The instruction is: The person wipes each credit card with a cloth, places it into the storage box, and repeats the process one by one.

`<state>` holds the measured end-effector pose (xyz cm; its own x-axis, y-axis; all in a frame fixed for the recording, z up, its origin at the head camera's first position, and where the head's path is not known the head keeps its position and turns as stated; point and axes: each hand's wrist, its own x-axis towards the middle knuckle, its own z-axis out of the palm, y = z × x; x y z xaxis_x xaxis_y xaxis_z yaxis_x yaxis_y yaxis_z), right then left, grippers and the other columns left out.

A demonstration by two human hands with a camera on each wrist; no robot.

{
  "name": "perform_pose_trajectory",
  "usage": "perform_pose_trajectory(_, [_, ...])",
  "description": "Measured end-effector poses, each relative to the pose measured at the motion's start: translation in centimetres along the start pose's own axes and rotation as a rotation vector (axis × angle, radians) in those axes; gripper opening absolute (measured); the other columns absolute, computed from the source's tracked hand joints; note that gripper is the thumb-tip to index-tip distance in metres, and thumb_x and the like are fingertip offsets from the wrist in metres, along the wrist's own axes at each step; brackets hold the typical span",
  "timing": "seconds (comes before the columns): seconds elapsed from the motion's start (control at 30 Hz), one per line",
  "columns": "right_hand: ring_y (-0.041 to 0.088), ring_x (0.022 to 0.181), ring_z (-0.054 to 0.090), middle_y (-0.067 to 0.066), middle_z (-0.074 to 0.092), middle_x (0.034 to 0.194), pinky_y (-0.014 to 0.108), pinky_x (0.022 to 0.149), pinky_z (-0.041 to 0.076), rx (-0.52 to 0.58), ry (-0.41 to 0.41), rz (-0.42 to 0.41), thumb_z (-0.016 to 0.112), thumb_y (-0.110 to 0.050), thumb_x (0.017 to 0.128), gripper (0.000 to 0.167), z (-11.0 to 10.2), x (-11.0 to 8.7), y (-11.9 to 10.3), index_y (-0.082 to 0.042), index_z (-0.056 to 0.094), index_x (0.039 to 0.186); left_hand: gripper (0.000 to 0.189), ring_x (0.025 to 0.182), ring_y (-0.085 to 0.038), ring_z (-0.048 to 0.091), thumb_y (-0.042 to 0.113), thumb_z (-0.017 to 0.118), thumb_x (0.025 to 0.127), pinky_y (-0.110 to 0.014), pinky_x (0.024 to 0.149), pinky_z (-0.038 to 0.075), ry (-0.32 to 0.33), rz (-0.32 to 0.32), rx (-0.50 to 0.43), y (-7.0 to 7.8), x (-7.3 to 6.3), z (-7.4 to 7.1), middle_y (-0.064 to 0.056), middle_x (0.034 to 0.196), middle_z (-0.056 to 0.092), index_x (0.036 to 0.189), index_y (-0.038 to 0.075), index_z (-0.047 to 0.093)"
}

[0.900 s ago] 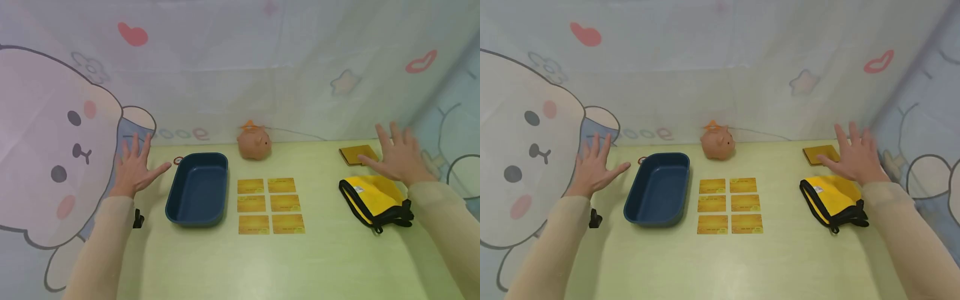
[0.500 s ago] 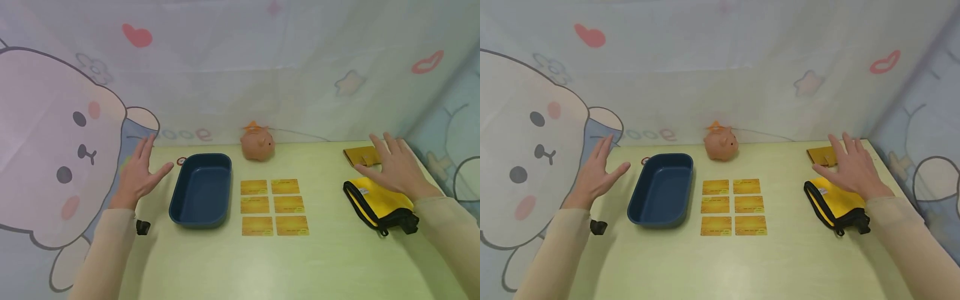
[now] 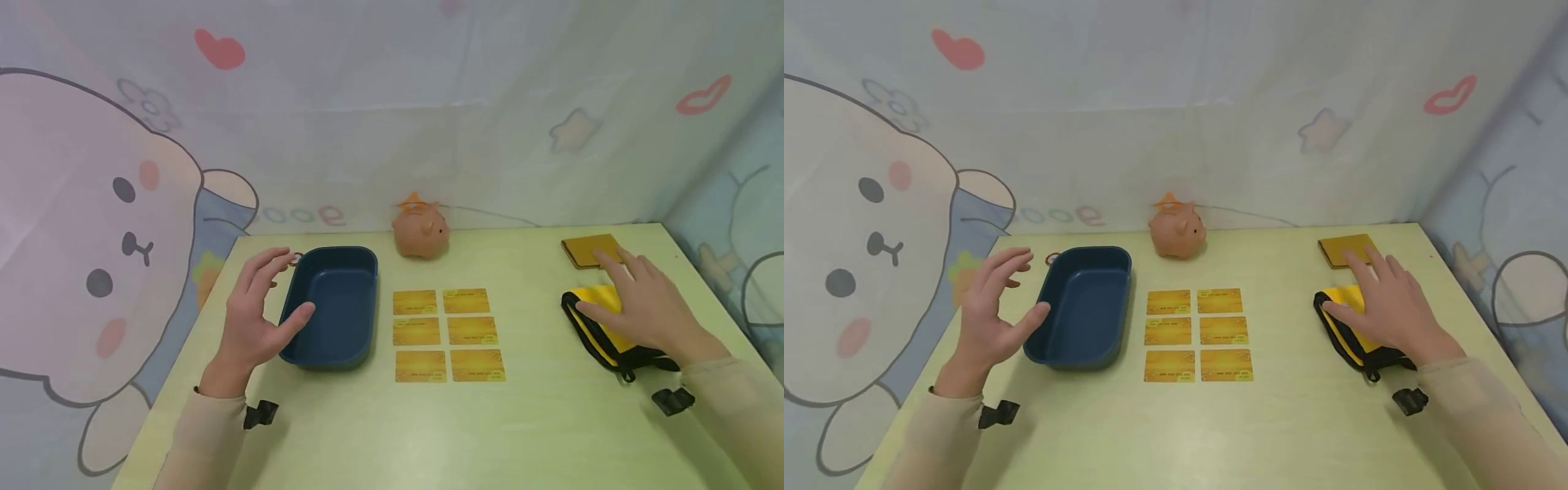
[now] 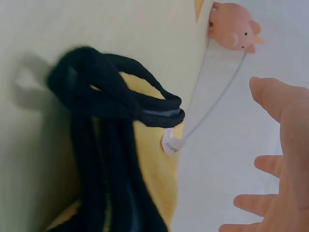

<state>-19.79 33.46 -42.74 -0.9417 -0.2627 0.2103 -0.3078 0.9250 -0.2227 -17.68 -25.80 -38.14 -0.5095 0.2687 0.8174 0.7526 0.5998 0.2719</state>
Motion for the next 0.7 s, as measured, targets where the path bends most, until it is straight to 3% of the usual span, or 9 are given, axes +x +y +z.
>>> perform_pose_trajectory(0.13, [0.059,0.132,0.039,0.036,0.037,0.155,0.076,0.102,0.036,-0.010,0.012,-0.011,0.076,-0.054,0.091,0.094,0.4,-1.0,-0.1,-0.005,0.036,0.160,0.065,0.113,-0.034,0.063,0.050,0.069,0.099,-0.031,0.089,0.050,0.002,0.089,-0.066,2.4,0.1,1.1,-0.025,0.133,0.063,0.132,-0.006,0.066])
perform_pose_trajectory(0.3, [0.058,0.130,0.042,0.037,0.039,0.154,0.075,0.101,0.038,-0.056,0.016,-0.022,0.077,-0.055,0.090,0.093,0.8,-1.9,0.1,-0.004,0.039,0.158,0.054,0.094,-0.027,0.066,0.042,0.070,0.101,-0.030,0.086,0.055,-0.027,0.160,-0.138,5.1,0.0,2.5,-0.020,0.120,0.068,0.126,-0.005,0.069])
perform_pose_trajectory(0.47, [0.059,0.129,0.042,0.041,0.040,0.151,0.077,0.098,0.040,-0.074,0.002,-0.004,0.077,-0.058,0.089,0.094,1.2,-2.6,0.4,-0.004,0.040,0.156,0.040,0.086,-0.020,0.068,0.035,0.071,0.100,-0.030,0.077,0.058,-0.125,0.180,-0.190,7.3,-0.6,4.6,-0.011,0.112,0.073,0.122,0.002,0.072])
perform_pose_trajectory(0.7, [0.062,0.128,0.041,0.041,0.038,0.151,0.082,0.091,0.041,-0.071,-0.024,0.043,0.076,-0.060,0.088,0.092,2.3,-3.2,0.6,-0.006,0.041,0.154,0.027,0.089,-0.012,0.070,0.025,0.082,0.091,-0.027,0.079,0.060,-0.289,0.171,-0.184,9.1,-2.1,8.3,0.000,0.104,0.074,0.113,0.011,0.075])
